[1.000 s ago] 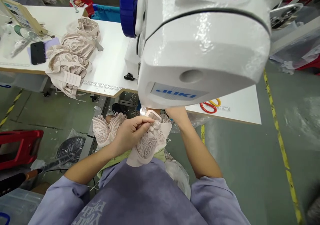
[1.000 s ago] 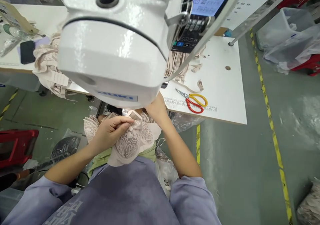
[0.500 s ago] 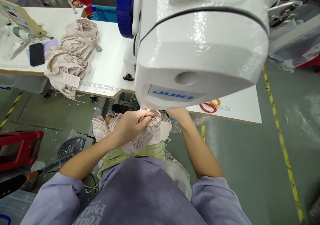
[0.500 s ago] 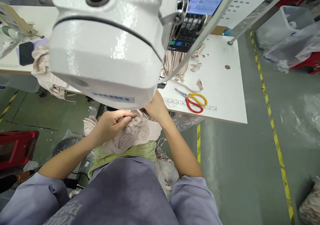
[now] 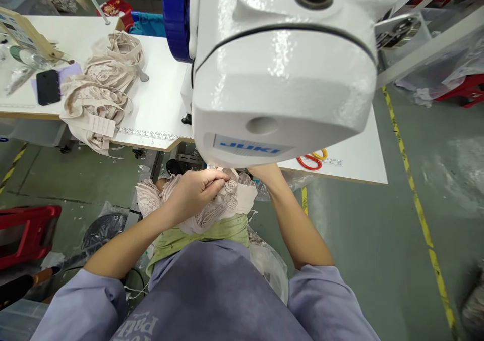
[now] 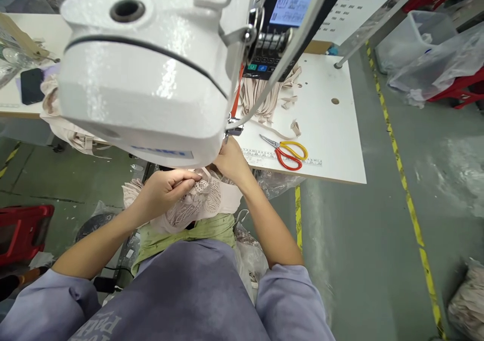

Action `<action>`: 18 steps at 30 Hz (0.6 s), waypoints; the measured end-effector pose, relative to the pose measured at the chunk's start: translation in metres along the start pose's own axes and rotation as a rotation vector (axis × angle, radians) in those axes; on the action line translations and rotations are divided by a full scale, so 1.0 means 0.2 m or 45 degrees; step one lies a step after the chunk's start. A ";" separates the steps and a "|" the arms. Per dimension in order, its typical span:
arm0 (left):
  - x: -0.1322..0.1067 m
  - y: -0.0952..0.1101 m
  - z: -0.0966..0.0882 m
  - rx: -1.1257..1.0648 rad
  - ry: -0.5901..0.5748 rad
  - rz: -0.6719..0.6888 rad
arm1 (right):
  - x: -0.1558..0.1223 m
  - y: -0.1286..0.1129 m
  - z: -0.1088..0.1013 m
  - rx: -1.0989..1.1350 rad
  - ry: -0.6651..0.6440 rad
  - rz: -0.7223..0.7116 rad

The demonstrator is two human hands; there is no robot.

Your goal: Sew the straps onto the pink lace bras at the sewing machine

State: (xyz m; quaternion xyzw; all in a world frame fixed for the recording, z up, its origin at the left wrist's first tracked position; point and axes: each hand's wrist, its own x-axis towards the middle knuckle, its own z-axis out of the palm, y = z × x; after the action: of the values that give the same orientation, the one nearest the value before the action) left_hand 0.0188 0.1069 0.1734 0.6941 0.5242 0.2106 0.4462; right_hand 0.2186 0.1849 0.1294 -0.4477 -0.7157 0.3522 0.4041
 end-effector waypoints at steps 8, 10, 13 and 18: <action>0.01 -0.01 0.00 0.027 -0.017 0.008 | 0.00 0.00 0.00 0.020 -0.037 0.023; 0.01 -0.01 0.00 0.024 -0.013 0.021 | -0.01 0.00 0.00 0.017 -0.047 0.021; 0.01 -0.01 0.00 0.016 -0.002 0.029 | -0.01 0.00 0.00 0.007 -0.050 0.017; 0.00 0.00 0.00 -0.005 -0.016 0.007 | -0.01 -0.02 0.00 -0.054 -0.045 0.087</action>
State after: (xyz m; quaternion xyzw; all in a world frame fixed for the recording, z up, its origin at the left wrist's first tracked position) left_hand 0.0185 0.1075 0.1726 0.6961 0.5189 0.2086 0.4503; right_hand 0.2189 0.1821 0.1319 -0.4740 -0.7143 0.3583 0.3697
